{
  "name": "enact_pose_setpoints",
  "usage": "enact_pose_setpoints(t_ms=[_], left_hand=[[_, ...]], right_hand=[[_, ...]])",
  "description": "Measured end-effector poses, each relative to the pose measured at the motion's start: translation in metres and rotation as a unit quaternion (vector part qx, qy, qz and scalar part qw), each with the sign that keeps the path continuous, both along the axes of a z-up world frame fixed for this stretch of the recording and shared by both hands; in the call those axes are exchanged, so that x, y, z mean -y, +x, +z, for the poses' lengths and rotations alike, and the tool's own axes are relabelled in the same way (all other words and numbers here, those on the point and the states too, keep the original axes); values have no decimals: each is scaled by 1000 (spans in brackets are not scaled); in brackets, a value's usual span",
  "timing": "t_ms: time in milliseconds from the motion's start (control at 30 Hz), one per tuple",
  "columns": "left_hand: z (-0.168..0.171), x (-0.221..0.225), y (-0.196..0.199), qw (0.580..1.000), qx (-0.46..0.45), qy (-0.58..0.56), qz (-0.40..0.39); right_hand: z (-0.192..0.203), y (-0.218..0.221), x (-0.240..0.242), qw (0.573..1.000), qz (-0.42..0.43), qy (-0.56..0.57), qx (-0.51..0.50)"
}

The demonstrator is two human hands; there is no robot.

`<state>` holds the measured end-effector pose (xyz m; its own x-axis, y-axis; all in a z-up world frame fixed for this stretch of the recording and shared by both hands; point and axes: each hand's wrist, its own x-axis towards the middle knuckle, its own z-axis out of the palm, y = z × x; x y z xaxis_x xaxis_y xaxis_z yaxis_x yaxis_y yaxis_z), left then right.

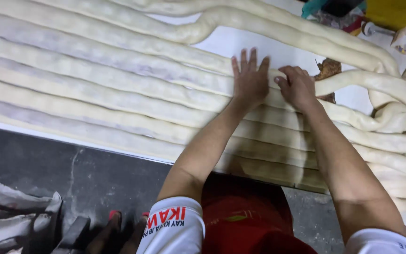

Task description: Braiding long strands of dough on a bakery production table

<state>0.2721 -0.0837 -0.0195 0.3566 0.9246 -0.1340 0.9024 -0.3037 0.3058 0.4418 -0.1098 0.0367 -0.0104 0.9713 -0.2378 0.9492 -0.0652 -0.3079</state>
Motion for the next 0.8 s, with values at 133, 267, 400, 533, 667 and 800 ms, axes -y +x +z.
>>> enact_pose_setpoints(t_ms=[133,267,400,533,667,800], left_hand=[[10,6,9,999,9,44,-20],[-8,11,28,999,12,39,16],[9,22,38,999,-8,44,5],[17,29,39,998,23,55,15],[27,20,39,998,11,56,1],[10,20,32,994,69,82,-22]], right_hand=[[25,40,9,998,30,-54,19],[-1,130,25,982,139,17,131],[39,120,21,985,106,-121,63],[19,141,32,999,50,-13,-1],[6,90,16,997,74,-17,6],[-13,101,19,993,87,49,-63]])
